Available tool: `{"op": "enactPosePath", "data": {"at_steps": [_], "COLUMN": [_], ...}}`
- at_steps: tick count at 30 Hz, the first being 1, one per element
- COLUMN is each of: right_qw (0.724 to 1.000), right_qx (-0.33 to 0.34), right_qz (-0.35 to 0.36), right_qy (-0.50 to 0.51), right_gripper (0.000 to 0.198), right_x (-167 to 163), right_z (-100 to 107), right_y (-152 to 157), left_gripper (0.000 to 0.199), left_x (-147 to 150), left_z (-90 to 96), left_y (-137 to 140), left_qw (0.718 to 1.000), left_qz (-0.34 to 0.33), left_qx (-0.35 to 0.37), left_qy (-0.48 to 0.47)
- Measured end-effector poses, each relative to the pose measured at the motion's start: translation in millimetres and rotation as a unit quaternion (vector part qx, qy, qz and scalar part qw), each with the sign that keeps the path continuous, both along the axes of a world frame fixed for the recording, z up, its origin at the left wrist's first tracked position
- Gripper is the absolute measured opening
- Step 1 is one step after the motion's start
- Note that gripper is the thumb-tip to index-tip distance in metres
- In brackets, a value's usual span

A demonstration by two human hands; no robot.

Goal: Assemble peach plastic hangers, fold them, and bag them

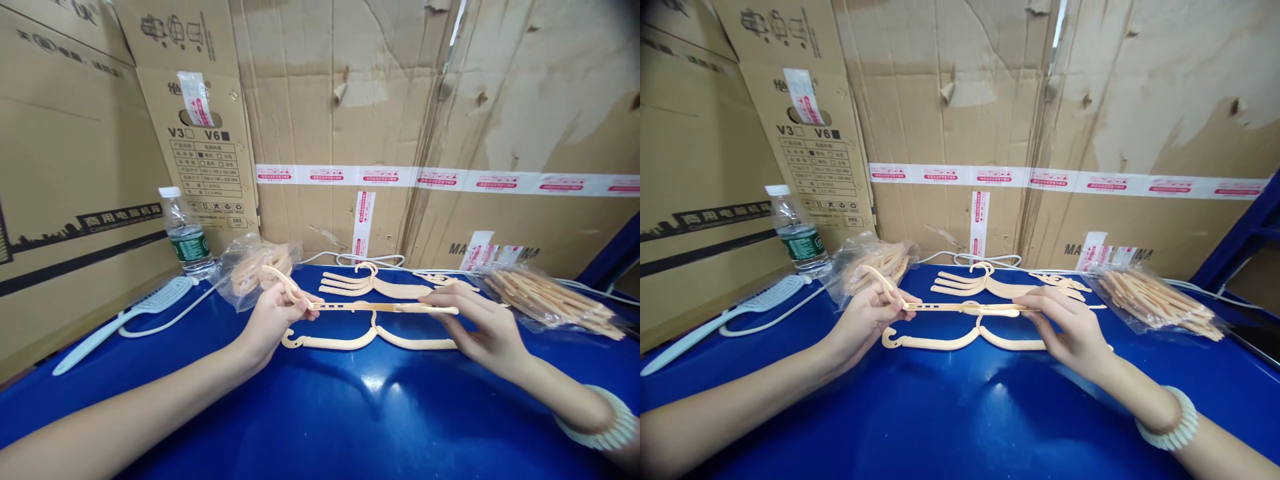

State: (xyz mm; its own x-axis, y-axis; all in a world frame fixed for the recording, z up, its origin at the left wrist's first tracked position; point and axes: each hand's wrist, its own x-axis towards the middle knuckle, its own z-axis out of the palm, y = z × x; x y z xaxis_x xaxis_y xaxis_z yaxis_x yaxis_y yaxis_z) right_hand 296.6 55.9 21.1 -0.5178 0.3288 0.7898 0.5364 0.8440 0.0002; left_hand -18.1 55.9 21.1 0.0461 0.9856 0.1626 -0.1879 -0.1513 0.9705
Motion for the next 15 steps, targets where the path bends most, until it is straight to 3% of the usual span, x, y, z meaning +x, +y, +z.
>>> {"op": "enactPosePath", "data": {"at_steps": [8,12,15], "right_qw": [1.000,0.999,0.995], "right_qx": [-0.024,-0.031,-0.073], "right_qz": [-0.009,-0.029,-0.064], "right_qy": [-0.010,-0.003,0.027], "right_gripper": [0.030,0.027,0.023], "right_x": [-6.3,-6.8,-5.8], "right_z": [-1.1,0.5,-0.6], "right_y": [-7.6,-9.4,-8.7], "left_gripper": [0.027,0.032,0.036], "left_x": [-1.8,-0.2,1.2], "left_z": [-4.3,-6.0,-6.3], "left_y": [3.0,4.3,2.1], "left_qw": [0.998,0.998,0.998], "left_qz": [0.056,0.050,0.041], "left_qx": [0.037,0.041,0.042], "left_qy": [-0.014,-0.020,-0.024]}}
